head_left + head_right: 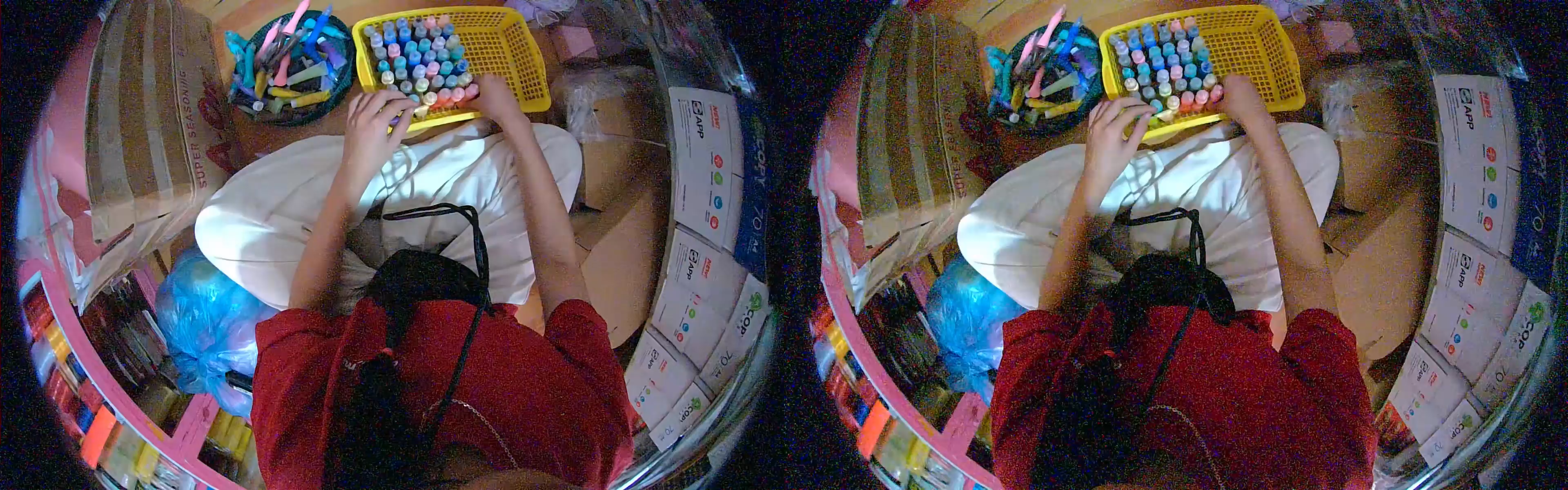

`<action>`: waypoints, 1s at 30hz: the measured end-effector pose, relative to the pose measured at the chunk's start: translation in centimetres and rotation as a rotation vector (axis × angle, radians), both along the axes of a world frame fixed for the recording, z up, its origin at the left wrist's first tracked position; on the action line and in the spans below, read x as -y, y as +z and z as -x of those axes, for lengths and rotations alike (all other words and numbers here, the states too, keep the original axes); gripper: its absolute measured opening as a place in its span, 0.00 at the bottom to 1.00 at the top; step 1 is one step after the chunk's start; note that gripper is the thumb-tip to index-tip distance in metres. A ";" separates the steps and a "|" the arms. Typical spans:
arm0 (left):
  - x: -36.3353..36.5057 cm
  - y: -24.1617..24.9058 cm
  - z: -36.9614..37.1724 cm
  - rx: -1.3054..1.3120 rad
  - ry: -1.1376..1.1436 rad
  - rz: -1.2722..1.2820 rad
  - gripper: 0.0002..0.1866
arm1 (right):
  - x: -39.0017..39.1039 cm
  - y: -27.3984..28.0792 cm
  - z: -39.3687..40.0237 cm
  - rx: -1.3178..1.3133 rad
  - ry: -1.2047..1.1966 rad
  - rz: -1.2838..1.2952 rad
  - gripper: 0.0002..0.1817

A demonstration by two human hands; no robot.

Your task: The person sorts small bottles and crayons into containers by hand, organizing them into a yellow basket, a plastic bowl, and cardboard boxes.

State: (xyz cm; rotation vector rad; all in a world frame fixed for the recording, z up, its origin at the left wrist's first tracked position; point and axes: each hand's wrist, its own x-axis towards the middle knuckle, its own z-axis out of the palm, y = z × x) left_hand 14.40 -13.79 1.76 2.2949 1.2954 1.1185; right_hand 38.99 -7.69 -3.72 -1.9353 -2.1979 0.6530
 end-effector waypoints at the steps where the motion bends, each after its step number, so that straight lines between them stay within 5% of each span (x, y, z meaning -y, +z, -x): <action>1: 0.0 0.0 0.0 -0.002 -0.001 0.002 0.06 | -0.2 -0.9 -0.3 0.030 0.004 -0.020 0.19; 30: -1.4 0.8 2.5 -0.055 0.115 0.032 0.05 | -0.4 0.6 -0.4 -0.166 -0.019 0.158 0.27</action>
